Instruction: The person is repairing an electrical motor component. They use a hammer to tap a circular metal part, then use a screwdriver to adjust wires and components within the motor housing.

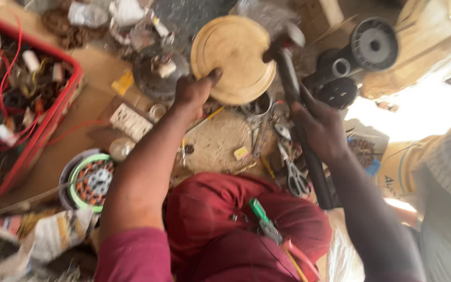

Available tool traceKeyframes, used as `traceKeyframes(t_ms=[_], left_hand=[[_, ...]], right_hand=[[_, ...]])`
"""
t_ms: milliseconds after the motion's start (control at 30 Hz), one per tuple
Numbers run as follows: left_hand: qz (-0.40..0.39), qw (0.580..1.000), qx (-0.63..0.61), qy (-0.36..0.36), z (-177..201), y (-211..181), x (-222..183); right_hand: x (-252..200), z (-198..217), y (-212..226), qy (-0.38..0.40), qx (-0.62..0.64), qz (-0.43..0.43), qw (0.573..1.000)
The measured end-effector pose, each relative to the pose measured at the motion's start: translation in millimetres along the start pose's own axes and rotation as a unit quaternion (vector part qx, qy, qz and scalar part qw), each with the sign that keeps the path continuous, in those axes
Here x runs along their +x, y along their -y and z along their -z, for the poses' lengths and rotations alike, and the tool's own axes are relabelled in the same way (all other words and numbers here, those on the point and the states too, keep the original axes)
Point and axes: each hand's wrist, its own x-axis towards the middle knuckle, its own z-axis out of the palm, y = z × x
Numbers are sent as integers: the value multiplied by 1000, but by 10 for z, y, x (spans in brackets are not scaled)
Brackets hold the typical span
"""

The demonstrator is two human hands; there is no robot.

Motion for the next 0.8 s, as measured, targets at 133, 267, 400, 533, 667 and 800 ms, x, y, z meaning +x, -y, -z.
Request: traceKeyframes(t_ms=[133,267,400,533,667,800], left_hand=[[68,995,-77,13,-2,-33,-41],[48,985,-165,26,-64,-14,-51],[13,951,-309,26,-267,165,63],[43,951,-306,10,-293,280,146],[-20,940,-336,49,-321,208,-4],[-84,935,-332,89,-218,159,-315]], right_hand=[[-78,360,-1032,-56,-56,-86,993],[56,504,-2206,-57,-246,-112,961],[75,441,-3152,-72,-280,-159,944],[14,248,-3602,-118,-303,-167,931],[35,265,-3467,-17,-328,-224,918],[-116,393,-2850,0,-164,-212,963]])
